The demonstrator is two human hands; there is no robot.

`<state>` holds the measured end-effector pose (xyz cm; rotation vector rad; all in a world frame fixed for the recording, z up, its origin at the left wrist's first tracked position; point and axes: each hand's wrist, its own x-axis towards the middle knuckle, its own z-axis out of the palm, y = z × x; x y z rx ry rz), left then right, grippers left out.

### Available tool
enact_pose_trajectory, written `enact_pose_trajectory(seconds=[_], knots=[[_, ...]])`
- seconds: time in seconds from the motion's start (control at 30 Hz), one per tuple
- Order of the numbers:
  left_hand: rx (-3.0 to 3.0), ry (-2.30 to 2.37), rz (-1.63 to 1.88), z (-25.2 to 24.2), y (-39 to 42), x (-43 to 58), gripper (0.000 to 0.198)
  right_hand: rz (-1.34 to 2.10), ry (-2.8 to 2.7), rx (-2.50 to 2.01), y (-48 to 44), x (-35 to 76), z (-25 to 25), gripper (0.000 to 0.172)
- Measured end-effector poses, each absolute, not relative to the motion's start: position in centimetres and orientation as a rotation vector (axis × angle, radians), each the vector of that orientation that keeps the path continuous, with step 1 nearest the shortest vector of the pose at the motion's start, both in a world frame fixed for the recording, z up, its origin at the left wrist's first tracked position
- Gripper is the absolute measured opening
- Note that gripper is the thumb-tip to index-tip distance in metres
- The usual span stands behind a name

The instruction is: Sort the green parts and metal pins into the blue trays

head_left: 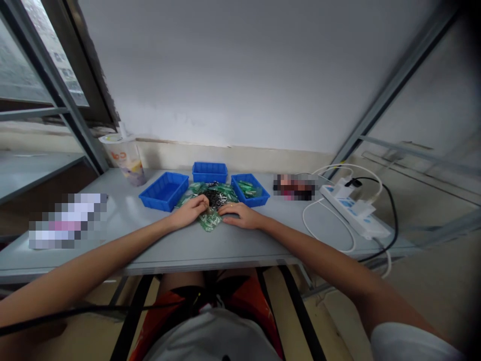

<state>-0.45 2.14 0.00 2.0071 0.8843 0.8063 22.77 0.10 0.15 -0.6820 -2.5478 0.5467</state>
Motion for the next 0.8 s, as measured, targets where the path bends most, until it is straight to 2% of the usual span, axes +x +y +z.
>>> enact_pose_trajectory(seconds=[0.3,0.5,0.57,0.7,0.8], knots=[[1.759,0.833,1.025,0.7,0.4,-1.2,0.019,0.403,-2.553,-0.755,-1.3,22.4,-0.1,0.025],[1.604,0.86,1.173,1.3,-0.5,-1.1,0.023,0.192,-2.511,-0.869,-2.2,22.4,-0.1,0.021],[1.545,0.85,1.203,1.2,-0.5,-1.0,0.025,0.324,-2.356,-0.948,-2.3,21.7,0.3,0.021],[1.537,0.821,1.247,0.7,-0.5,-0.9,0.027,0.815,-1.971,-1.045,-2.1,19.4,1.4,0.026],[1.557,0.814,1.266,0.5,-0.5,-0.9,0.026,0.85,-1.93,-1.06,-2.1,18.2,1.6,0.027]])
